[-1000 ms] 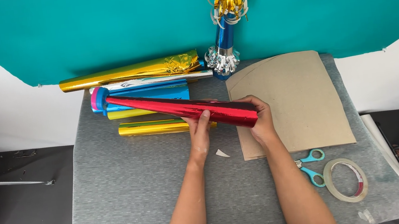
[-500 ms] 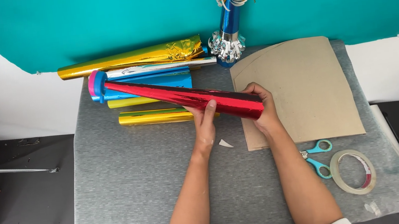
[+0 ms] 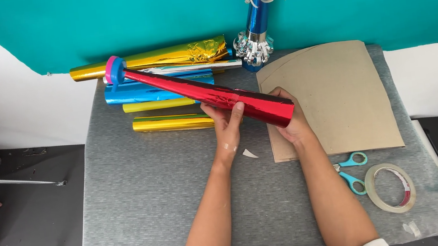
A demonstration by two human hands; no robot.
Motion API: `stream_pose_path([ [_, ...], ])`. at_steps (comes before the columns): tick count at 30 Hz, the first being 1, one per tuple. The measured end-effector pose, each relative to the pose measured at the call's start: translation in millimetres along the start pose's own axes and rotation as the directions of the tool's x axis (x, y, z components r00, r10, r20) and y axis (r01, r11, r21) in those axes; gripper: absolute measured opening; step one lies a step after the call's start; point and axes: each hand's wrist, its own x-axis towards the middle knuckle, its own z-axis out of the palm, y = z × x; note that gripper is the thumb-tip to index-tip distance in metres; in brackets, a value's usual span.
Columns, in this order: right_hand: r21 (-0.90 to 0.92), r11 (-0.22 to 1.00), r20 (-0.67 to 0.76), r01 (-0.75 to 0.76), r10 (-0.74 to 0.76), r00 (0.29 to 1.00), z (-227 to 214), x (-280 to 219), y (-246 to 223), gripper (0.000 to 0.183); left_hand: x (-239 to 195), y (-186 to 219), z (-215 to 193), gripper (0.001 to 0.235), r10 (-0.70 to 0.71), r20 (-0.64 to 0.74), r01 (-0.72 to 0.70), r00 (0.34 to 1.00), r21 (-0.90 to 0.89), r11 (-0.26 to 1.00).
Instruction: The person wraps a red metallic sheet around a conical cardboard form, smoothing and folding the edges to create a shiny cone. They then set it aside and begin wrapping a yellow metallic sheet around another conical form.
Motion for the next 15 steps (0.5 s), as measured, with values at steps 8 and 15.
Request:
stream_pose_path([
  [8,-0.042,0.999,-0.032,0.001,-0.002,0.999,10,-3,-9,0.015,0,-6,2,0.078,0.039,0.113,-0.033,0.993,-0.054,0.998],
  [15,-0.039,0.998,-0.067,0.043,-0.045,0.997,10,-2,-9,0.019,-3,2,11,0.080,-0.025,0.134,0.035,0.991,-0.070,0.997],
])
